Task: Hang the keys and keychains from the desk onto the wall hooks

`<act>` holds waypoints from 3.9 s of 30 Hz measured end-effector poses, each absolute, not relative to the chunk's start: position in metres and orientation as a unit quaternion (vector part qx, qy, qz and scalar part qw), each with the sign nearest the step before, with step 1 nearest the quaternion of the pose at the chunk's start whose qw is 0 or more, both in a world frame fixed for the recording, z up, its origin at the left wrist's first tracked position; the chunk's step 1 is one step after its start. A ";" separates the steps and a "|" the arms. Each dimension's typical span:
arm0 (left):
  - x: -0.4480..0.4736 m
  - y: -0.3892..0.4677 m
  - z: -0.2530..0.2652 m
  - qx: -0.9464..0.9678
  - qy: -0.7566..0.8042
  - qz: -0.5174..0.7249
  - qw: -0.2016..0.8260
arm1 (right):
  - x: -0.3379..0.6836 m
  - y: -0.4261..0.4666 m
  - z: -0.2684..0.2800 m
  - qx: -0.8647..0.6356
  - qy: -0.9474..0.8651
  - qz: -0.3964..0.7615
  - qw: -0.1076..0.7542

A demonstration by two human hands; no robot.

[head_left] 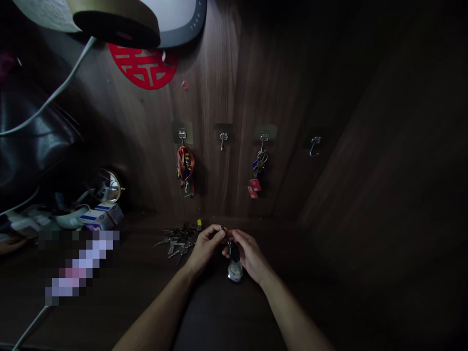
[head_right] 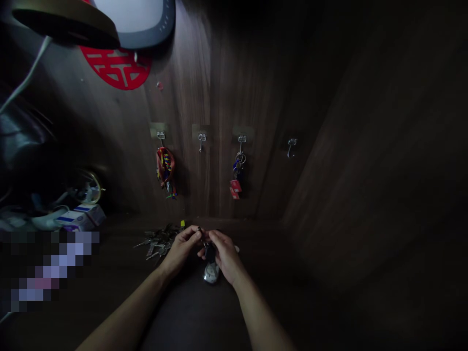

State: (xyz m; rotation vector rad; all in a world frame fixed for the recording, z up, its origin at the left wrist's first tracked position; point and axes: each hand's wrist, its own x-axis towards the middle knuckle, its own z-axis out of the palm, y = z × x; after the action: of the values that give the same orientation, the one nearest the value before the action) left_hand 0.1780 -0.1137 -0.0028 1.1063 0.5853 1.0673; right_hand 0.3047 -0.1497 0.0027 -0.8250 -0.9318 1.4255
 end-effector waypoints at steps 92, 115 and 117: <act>0.172 -0.107 -0.008 0.652 0.276 0.480 0.517 | 0.307 -0.149 0.007 -0.432 -0.394 0.545 0.601; 0.174 -0.105 -0.010 0.565 0.272 0.497 0.600 | 0.307 -0.144 -0.002 -0.383 -0.430 0.513 0.636; 0.172 -0.101 -0.014 0.581 0.303 0.500 0.566 | 0.309 -0.145 0.002 -0.377 -0.405 0.504 0.663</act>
State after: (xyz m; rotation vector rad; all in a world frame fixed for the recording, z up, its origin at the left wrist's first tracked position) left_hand 0.1719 -0.1008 -0.0139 1.3665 0.7111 1.1749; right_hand 0.3089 -0.1447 0.0021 -0.8514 -0.9163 1.1387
